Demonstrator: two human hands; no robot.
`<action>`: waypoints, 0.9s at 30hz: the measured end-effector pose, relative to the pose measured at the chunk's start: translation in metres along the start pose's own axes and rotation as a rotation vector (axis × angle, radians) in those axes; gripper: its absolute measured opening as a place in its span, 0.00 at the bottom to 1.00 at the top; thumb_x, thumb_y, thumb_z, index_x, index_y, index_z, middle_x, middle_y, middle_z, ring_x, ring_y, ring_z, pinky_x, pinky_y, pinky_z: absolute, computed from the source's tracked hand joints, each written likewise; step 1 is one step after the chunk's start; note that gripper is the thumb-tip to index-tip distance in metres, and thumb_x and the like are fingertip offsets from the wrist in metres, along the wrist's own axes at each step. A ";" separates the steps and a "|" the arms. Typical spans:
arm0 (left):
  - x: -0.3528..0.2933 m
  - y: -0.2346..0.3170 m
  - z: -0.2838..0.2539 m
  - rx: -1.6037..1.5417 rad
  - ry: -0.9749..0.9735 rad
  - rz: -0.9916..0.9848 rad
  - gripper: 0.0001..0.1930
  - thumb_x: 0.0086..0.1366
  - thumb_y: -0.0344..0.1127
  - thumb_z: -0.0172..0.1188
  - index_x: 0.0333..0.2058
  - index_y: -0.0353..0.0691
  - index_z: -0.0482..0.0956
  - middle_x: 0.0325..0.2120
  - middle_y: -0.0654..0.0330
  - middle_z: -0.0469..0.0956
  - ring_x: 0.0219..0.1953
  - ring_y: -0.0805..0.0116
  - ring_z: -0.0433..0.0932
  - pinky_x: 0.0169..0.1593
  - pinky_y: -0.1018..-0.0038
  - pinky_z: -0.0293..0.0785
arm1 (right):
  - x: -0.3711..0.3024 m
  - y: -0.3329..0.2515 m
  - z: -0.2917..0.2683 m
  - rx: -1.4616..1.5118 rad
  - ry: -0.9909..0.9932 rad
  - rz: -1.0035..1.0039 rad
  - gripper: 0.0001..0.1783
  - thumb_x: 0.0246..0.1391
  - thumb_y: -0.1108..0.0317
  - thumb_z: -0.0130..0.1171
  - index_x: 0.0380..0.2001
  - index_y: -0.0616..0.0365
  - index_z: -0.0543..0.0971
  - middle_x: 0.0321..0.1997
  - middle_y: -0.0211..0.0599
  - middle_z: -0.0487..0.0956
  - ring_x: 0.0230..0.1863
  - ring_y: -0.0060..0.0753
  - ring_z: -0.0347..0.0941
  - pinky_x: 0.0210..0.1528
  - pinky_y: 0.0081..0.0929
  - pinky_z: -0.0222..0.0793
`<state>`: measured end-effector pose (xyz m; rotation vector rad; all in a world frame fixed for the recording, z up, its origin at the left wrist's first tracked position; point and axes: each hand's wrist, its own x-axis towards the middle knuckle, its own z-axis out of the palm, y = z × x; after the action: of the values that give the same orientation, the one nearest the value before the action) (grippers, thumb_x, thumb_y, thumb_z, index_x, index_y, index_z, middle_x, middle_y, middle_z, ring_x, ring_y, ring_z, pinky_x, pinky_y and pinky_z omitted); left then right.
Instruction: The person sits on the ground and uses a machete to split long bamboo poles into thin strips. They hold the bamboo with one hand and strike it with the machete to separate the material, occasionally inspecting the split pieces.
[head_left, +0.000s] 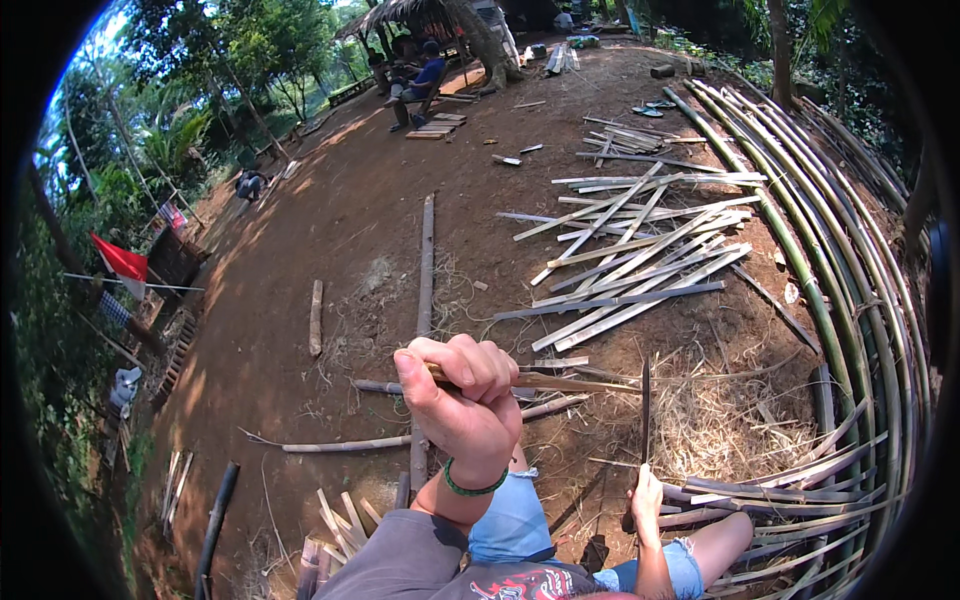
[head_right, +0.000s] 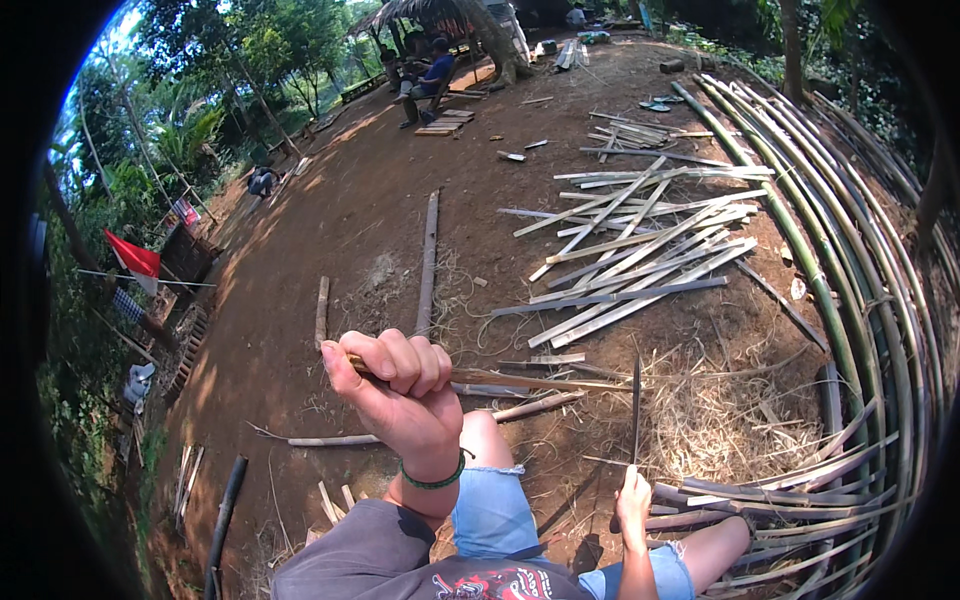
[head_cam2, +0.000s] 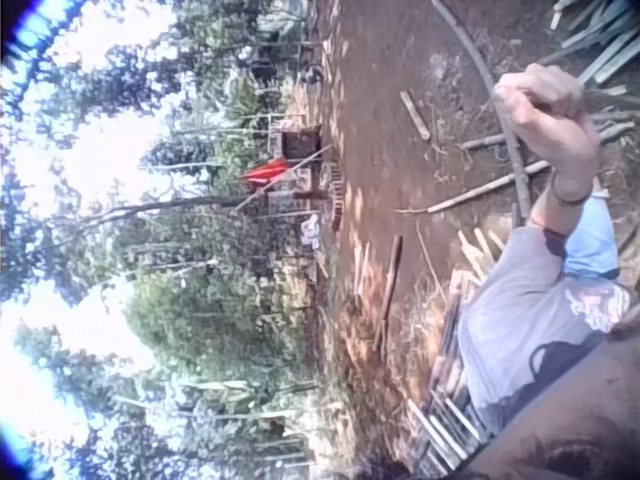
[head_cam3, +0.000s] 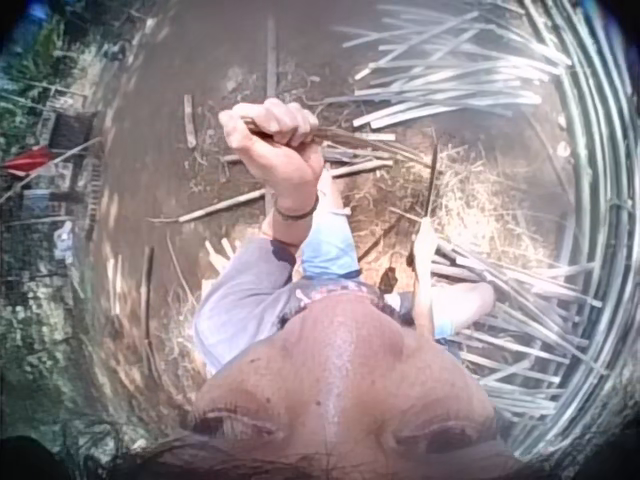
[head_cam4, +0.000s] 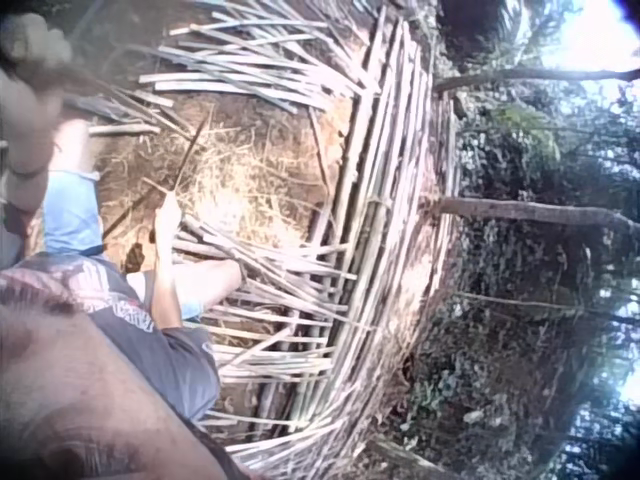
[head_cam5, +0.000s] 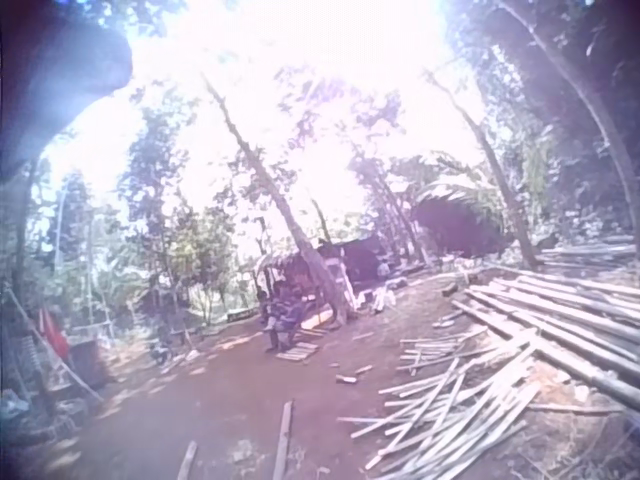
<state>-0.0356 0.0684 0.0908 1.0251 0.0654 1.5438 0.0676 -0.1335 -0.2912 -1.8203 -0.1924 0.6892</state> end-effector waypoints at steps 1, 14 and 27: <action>0.002 -0.002 0.000 0.000 -0.001 0.003 0.25 0.75 0.56 0.33 0.22 0.46 0.57 0.11 0.70 0.49 0.13 0.78 0.43 0.18 0.76 0.43 | 0.000 -0.001 0.002 0.059 -0.001 0.009 0.28 0.67 0.48 0.44 0.18 0.56 0.67 0.13 0.25 0.62 0.13 0.19 0.59 0.17 0.23 0.55; -0.001 -0.005 0.003 -0.024 -0.020 0.036 0.25 0.75 0.55 0.33 0.21 0.45 0.57 0.10 0.70 0.49 0.12 0.78 0.43 0.16 0.76 0.41 | 0.009 0.010 0.006 0.023 0.036 -0.005 0.26 0.67 0.50 0.45 0.20 0.58 0.69 0.13 0.26 0.63 0.13 0.21 0.61 0.16 0.23 0.60; -0.011 0.001 0.002 0.016 -0.042 0.022 0.25 0.75 0.55 0.31 0.22 0.45 0.57 0.10 0.69 0.49 0.11 0.77 0.44 0.15 0.75 0.42 | 0.002 0.005 0.004 0.018 0.022 0.025 0.27 0.67 0.49 0.45 0.20 0.59 0.69 0.13 0.28 0.64 0.13 0.22 0.62 0.16 0.24 0.58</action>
<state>-0.0359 0.0583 0.0868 1.0731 0.0375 1.5428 0.0658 -0.1310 -0.2969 -1.8150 -0.1487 0.6863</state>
